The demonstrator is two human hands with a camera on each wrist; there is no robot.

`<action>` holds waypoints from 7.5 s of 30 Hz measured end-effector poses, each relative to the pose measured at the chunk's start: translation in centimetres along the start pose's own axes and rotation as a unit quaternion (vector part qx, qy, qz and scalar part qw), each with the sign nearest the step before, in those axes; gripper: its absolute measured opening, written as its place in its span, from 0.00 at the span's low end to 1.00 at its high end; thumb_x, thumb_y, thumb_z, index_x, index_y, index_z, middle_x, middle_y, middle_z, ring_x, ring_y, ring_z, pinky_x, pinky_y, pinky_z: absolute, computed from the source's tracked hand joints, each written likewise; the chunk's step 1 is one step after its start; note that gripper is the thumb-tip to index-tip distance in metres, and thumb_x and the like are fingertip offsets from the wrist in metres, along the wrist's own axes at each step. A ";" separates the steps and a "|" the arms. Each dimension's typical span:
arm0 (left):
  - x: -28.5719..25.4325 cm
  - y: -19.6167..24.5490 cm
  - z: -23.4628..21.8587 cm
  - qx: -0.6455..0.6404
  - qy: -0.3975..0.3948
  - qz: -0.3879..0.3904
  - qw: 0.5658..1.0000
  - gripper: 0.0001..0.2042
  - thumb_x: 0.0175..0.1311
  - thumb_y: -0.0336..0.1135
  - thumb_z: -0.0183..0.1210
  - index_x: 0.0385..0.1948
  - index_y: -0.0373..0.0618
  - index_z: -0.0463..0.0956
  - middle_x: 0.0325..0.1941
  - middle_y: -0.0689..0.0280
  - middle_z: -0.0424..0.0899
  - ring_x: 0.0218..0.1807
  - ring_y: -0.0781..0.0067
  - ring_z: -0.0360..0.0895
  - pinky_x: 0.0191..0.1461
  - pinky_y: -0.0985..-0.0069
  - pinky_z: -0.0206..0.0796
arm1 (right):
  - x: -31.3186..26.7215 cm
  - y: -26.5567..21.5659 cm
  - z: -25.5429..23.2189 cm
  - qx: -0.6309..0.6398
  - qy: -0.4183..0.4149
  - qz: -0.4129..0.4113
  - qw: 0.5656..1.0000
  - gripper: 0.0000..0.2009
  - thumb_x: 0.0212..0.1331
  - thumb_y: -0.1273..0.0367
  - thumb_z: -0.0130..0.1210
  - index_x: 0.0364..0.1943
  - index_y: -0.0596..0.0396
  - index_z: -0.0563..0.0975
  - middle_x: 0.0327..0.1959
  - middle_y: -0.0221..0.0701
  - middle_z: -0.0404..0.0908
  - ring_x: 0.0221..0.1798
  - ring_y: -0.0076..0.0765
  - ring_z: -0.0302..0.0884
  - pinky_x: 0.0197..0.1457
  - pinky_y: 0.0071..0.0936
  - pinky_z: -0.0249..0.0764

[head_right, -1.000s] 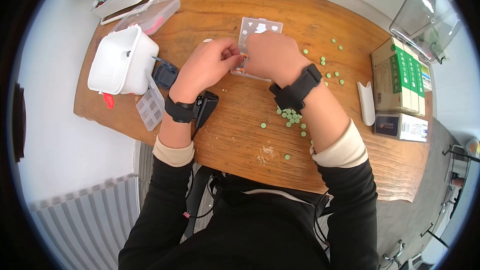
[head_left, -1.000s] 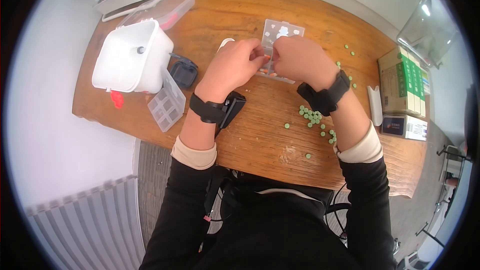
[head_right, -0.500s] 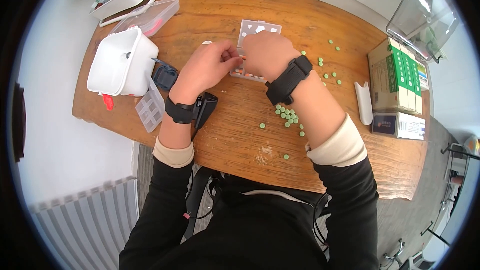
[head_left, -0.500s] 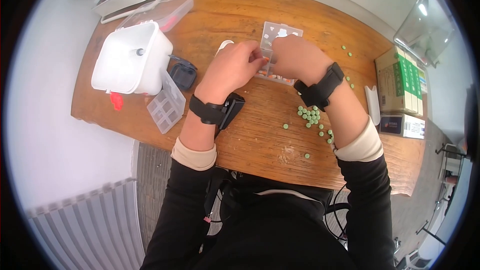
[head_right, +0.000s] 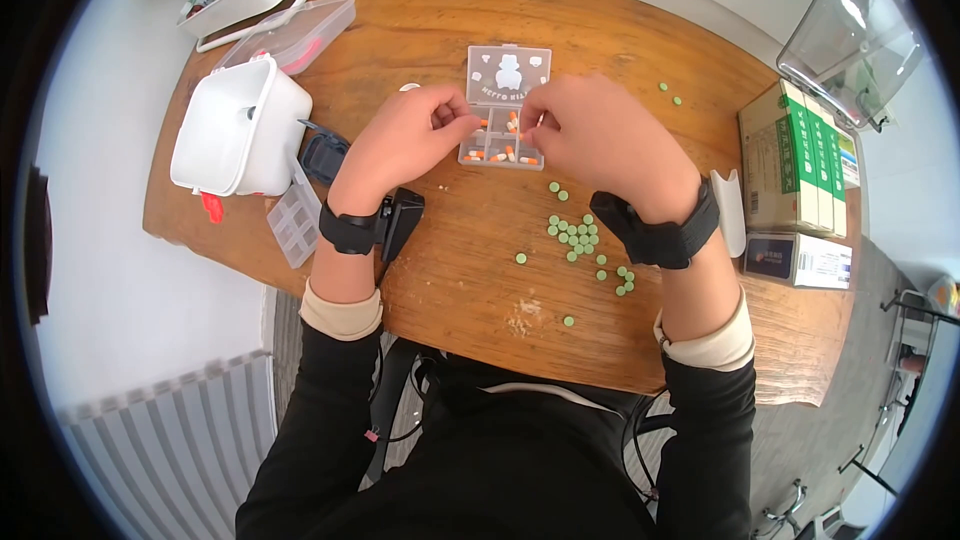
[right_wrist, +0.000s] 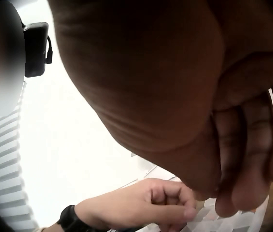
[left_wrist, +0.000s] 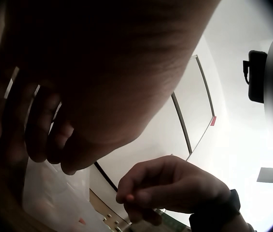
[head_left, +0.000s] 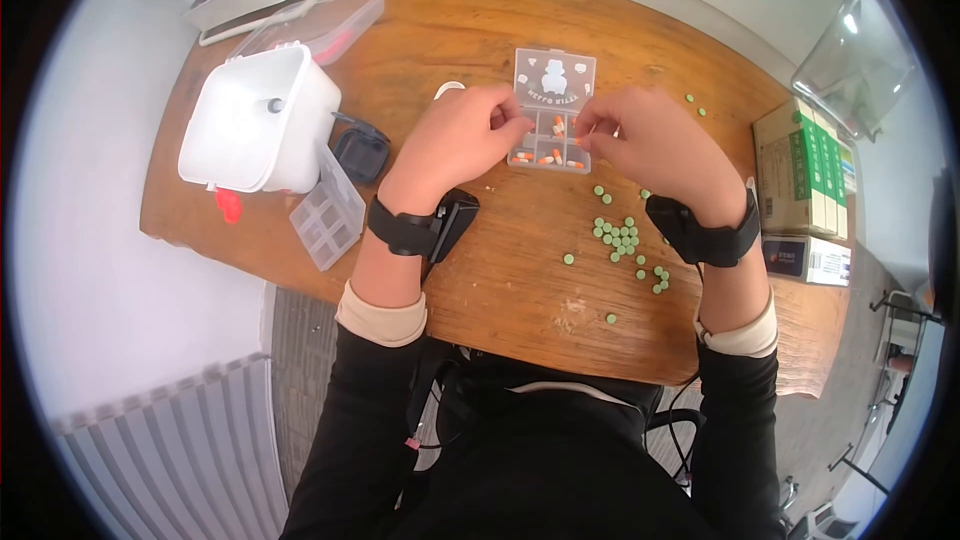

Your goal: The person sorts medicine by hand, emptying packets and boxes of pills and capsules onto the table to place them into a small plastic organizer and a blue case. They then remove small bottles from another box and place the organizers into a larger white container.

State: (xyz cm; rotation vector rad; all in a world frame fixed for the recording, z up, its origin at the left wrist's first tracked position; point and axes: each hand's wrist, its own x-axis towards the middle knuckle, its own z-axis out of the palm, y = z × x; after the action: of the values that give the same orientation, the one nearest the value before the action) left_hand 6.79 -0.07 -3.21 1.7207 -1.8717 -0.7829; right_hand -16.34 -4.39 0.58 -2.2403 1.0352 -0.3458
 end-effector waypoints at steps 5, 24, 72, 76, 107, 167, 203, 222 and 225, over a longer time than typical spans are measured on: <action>0.4 -0.7 0.2 -0.049 0.061 -0.006 0.997 0.13 0.67 0.37 0.65 0.43 0.36 0.79 0.37 0.63 0.85 0.32 0.76 0.78 0.36 0.75 0.72 | -0.4 1.3 0.1 0.008 0.057 0.035 0.998 0.08 0.60 0.70 0.59 0.39 0.59 0.85 0.29 0.44 0.85 0.32 0.50 0.83 0.38 0.38 0.77; 1.1 -0.5 0.9 -0.226 0.035 -0.010 0.974 0.17 0.67 0.27 0.60 0.57 0.36 0.75 0.48 0.60 0.84 0.36 0.74 0.82 0.40 0.76 0.76 | 0.5 2.9 0.6 0.170 0.097 0.052 0.979 0.21 0.68 0.74 0.55 0.66 0.58 0.73 0.38 0.34 0.84 0.32 0.26 0.84 0.36 0.23 0.79; -0.3 -0.4 -0.1 -0.060 -0.053 0.045 0.996 0.21 0.61 0.35 0.68 0.56 0.39 0.80 0.46 0.60 0.83 0.45 0.70 0.80 0.50 0.73 0.73 | -0.6 1.3 2.6 -0.040 0.055 -0.107 0.992 0.10 0.53 0.69 0.68 0.39 0.50 0.82 0.41 0.33 0.81 0.42 0.50 0.83 0.45 0.43 0.80; -0.3 0.0 -0.2 -0.047 -0.060 0.041 0.996 0.23 0.61 0.35 0.68 0.58 0.39 0.79 0.39 0.62 0.81 0.40 0.71 0.77 0.45 0.74 0.71 | -0.8 0.5 3.0 -0.081 0.052 -0.081 0.992 0.10 0.53 0.68 0.68 0.38 0.49 0.81 0.41 0.33 0.80 0.42 0.50 0.83 0.44 0.44 0.79; -7.0 5.3 -6.1 0.212 0.057 0.187 0.958 0.31 0.48 0.43 0.73 0.54 0.38 0.76 0.50 0.55 0.81 0.56 0.51 0.78 0.59 0.60 0.73 | -2.8 -5.1 0.3 0.121 0.050 -0.163 0.978 0.19 0.47 0.76 0.69 0.46 0.55 0.78 0.62 0.41 0.78 0.39 0.38 0.82 0.38 0.29 0.79; -1.4 7.5 -2.7 0.075 -0.002 0.194 0.978 0.13 0.67 0.40 0.64 0.43 0.40 0.84 0.32 0.63 0.87 0.35 0.72 0.84 0.40 0.75 0.73 | -13.4 1.6 -6.9 0.256 0.364 -0.027 0.895 0.07 0.72 0.68 0.57 0.39 0.57 0.82 0.24 0.18 0.74 0.25 0.10 0.61 0.27 0.14 0.54; -0.2 3.9 3.9 0.025 -0.091 0.210 0.973 0.26 0.59 0.28 0.67 0.62 0.47 0.76 0.51 0.57 0.86 0.54 0.56 0.83 0.57 0.65 0.74 | -13.6 8.0 -1.6 0.356 0.231 0.130 0.896 0.06 0.72 0.69 0.56 0.40 0.55 0.81 0.22 0.15 0.70 0.23 0.10 0.61 0.25 0.15 0.57; 1.4 4.3 1.7 -0.331 -0.066 0.067 0.939 0.10 0.70 0.32 0.61 0.47 0.38 0.83 0.39 0.68 0.86 0.36 0.82 0.80 0.38 0.80 0.73 | -6.9 4.2 1.7 -0.217 0.029 -0.053 0.974 0.05 0.55 0.76 0.58 0.36 0.59 0.78 0.33 0.42 0.81 0.36 0.57 0.80 0.41 0.47 0.77; 1.4 4.7 2.6 -0.319 -0.064 0.062 0.943 0.10 0.72 0.32 0.60 0.49 0.38 0.82 0.39 0.68 0.86 0.37 0.81 0.80 0.38 0.80 0.72 | -5.5 3.8 0.7 -0.129 0.072 -0.102 0.984 0.05 0.55 0.76 0.59 0.35 0.60 0.80 0.30 0.40 0.82 0.31 0.49 0.82 0.37 0.40 0.79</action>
State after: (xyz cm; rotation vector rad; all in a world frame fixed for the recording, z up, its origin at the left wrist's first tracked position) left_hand 1.45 -1.02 -1.92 1.1535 -1.5377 -1.2994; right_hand -21.85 -1.80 -2.28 -2.5953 0.9722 -0.4930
